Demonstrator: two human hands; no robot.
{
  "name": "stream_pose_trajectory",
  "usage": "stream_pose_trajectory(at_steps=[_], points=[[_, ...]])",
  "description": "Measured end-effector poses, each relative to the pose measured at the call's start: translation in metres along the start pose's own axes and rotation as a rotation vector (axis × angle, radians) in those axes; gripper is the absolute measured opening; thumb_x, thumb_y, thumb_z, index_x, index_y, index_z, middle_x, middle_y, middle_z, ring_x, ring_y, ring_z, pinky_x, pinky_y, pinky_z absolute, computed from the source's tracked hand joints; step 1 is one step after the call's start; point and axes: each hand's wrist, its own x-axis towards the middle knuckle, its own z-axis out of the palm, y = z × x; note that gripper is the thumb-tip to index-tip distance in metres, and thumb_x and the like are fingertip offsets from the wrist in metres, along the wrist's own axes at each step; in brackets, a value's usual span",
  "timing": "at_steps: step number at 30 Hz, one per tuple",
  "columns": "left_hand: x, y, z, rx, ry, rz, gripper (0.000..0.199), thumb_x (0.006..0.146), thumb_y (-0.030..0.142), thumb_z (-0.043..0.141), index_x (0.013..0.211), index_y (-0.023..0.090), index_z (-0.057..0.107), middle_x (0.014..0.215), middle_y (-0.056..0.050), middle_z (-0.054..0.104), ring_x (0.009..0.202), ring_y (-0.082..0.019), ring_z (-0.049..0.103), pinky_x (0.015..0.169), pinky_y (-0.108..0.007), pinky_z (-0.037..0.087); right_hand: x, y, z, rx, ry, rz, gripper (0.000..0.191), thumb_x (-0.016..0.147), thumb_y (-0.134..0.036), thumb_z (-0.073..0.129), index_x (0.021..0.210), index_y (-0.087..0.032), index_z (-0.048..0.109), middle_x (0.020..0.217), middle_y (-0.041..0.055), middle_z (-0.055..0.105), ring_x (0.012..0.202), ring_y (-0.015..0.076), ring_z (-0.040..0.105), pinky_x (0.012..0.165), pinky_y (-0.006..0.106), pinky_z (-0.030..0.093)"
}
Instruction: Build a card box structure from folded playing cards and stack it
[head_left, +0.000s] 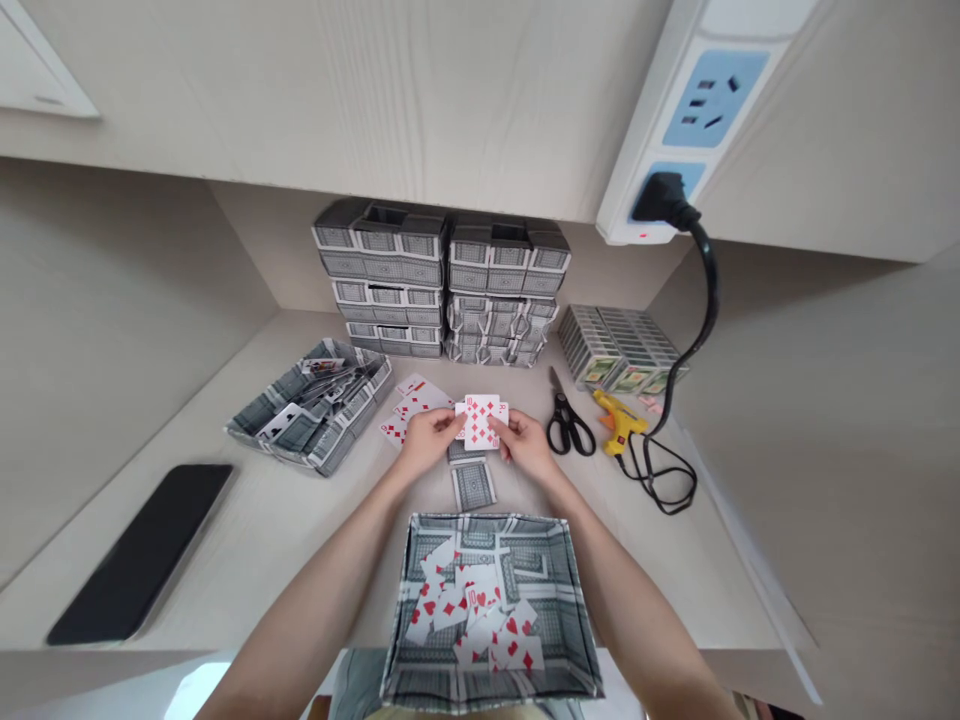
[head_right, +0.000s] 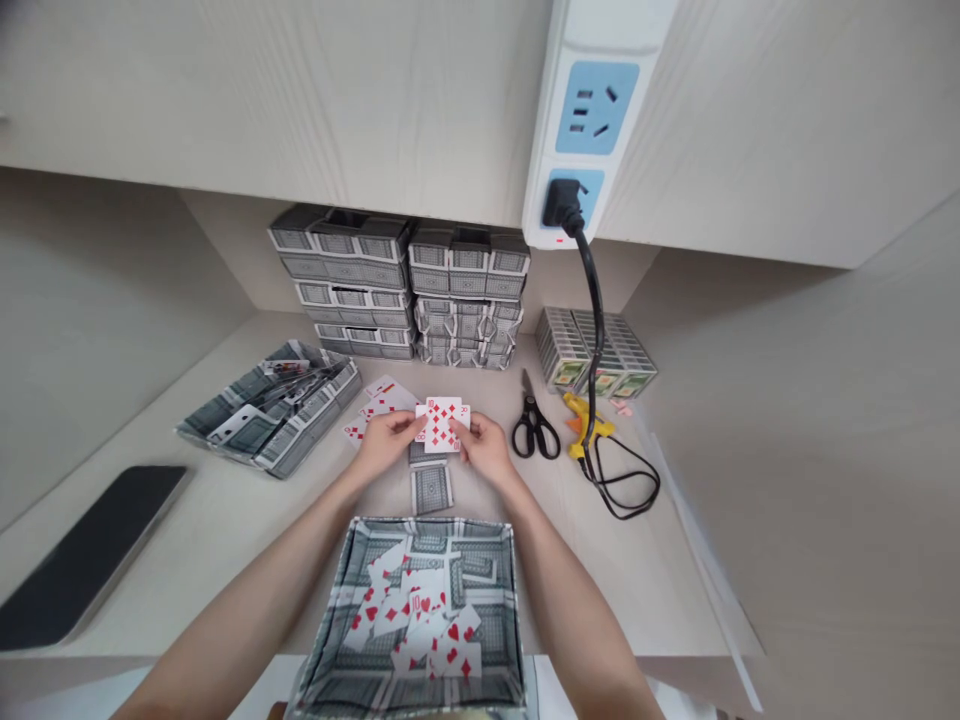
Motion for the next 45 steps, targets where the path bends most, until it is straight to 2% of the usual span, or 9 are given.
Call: stream_pose_trajectory(at_steps=[10, 13, 16, 19, 24, 29, 36, 41, 45], points=[[-0.001, 0.001, 0.0, 0.036, -0.001, 0.004, 0.031, 0.071, 0.041, 0.055, 0.067, 0.012, 0.064, 0.059, -0.001, 0.061, 0.053, -0.011, 0.051, 0.051, -0.021, 0.038, 0.001, 0.0, 0.001, 0.01, 0.0, -0.004, 0.032, 0.068, -0.048, 0.062, 0.066, -0.017, 0.051, 0.037, -0.0067, 0.047, 0.029, 0.0069, 0.038, 0.031, 0.02, 0.028], [-0.003, 0.004, -0.001, 0.004, -0.011, -0.006, 0.029, 0.071, 0.041, 0.055, 0.067, 0.013, 0.063, 0.052, 0.001, 0.058, 0.046, -0.01, 0.048, 0.046, -0.021, 0.036, 0.001, 0.0, 0.0, 0.019, 0.004, -0.007, 0.032, 0.067, -0.048, 0.062, 0.065, -0.017, 0.051, 0.037, -0.0067, 0.047, 0.029, 0.0069, 0.038, 0.031, 0.02, 0.028], [-0.006, 0.009, -0.004, -0.104, -0.09, -0.043, 0.033, 0.074, 0.043, 0.051, 0.059, 0.015, 0.057, 0.036, 0.004, 0.049, 0.034, -0.007, 0.039, 0.04, -0.021, 0.031, 0.001, 0.002, -0.002, 0.039, -0.004, -0.006, 0.033, 0.067, -0.048, 0.062, 0.064, -0.017, 0.051, 0.036, -0.0058, 0.049, 0.029, 0.0071, 0.039, 0.032, 0.02, 0.03], [-0.008, 0.013, -0.009, -0.254, -0.195, -0.092, 0.037, 0.074, 0.046, 0.051, 0.053, 0.015, 0.051, 0.034, 0.003, 0.049, 0.03, -0.006, 0.036, 0.037, -0.02, 0.028, 0.002, 0.003, -0.004, 0.074, -0.024, -0.001, 0.032, 0.068, -0.048, 0.062, 0.065, -0.017, 0.053, 0.037, -0.0056, 0.049, 0.03, 0.0067, 0.039, 0.032, 0.02, 0.031], [-0.008, 0.018, -0.012, -0.386, -0.306, -0.205, 0.035, 0.068, 0.047, 0.058, 0.063, 0.013, 0.057, 0.036, 0.002, 0.051, 0.03, -0.006, 0.037, 0.033, -0.019, 0.023, 0.003, 0.002, -0.005, 0.095, -0.026, 0.004, 0.033, 0.066, -0.047, 0.064, 0.065, -0.016, 0.054, 0.036, -0.0061, 0.049, 0.029, 0.0062, 0.038, 0.032, 0.019, 0.031], [-0.008, 0.016, -0.01, -0.442, -0.367, -0.275, 0.039, 0.069, 0.051, 0.057, 0.07, 0.012, 0.057, 0.038, 0.002, 0.051, 0.033, -0.006, 0.041, 0.035, -0.018, 0.024, 0.002, 0.001, -0.004, 0.094, -0.016, -0.02, 0.034, 0.066, -0.048, 0.063, 0.061, -0.016, 0.052, 0.036, -0.006, 0.048, 0.029, 0.0057, 0.037, 0.031, 0.019, 0.028], [-0.007, 0.012, -0.009, -0.356, -0.409, -0.24, 0.04, 0.072, 0.052, 0.053, 0.07, 0.012, 0.057, 0.04, 0.003, 0.049, 0.035, -0.005, 0.037, 0.038, -0.019, 0.023, -0.004, -0.004, -0.003, 0.035, -0.015, -0.058, 0.032, 0.068, -0.046, 0.062, 0.06, -0.017, 0.051, 0.037, -0.0049, 0.05, 0.03, 0.0073, 0.04, 0.032, 0.02, 0.032], [-0.006, 0.012, -0.01, -0.242, -0.382, -0.179, 0.043, 0.071, 0.053, 0.053, 0.075, 0.011, 0.06, 0.037, 0.006, 0.041, 0.036, -0.005, 0.03, 0.041, -0.02, 0.022, -0.006, -0.002, -0.003, -0.025, -0.007, -0.07, 0.031, 0.071, -0.046, 0.06, 0.062, -0.018, 0.052, 0.038, -0.0043, 0.051, 0.031, 0.0088, 0.042, 0.034, 0.021, 0.035], [-0.007, 0.012, -0.008, -0.214, -0.334, -0.169, 0.04, 0.07, 0.052, 0.055, 0.068, 0.013, 0.061, 0.037, 0.006, 0.041, 0.037, -0.005, 0.032, 0.043, -0.02, 0.024, -0.006, 0.0, -0.003, -0.065, -0.022, -0.081, 0.029, 0.072, -0.046, 0.058, 0.063, -0.019, 0.053, 0.039, -0.0041, 0.051, 0.032, 0.0095, 0.044, 0.035, 0.022, 0.035]])
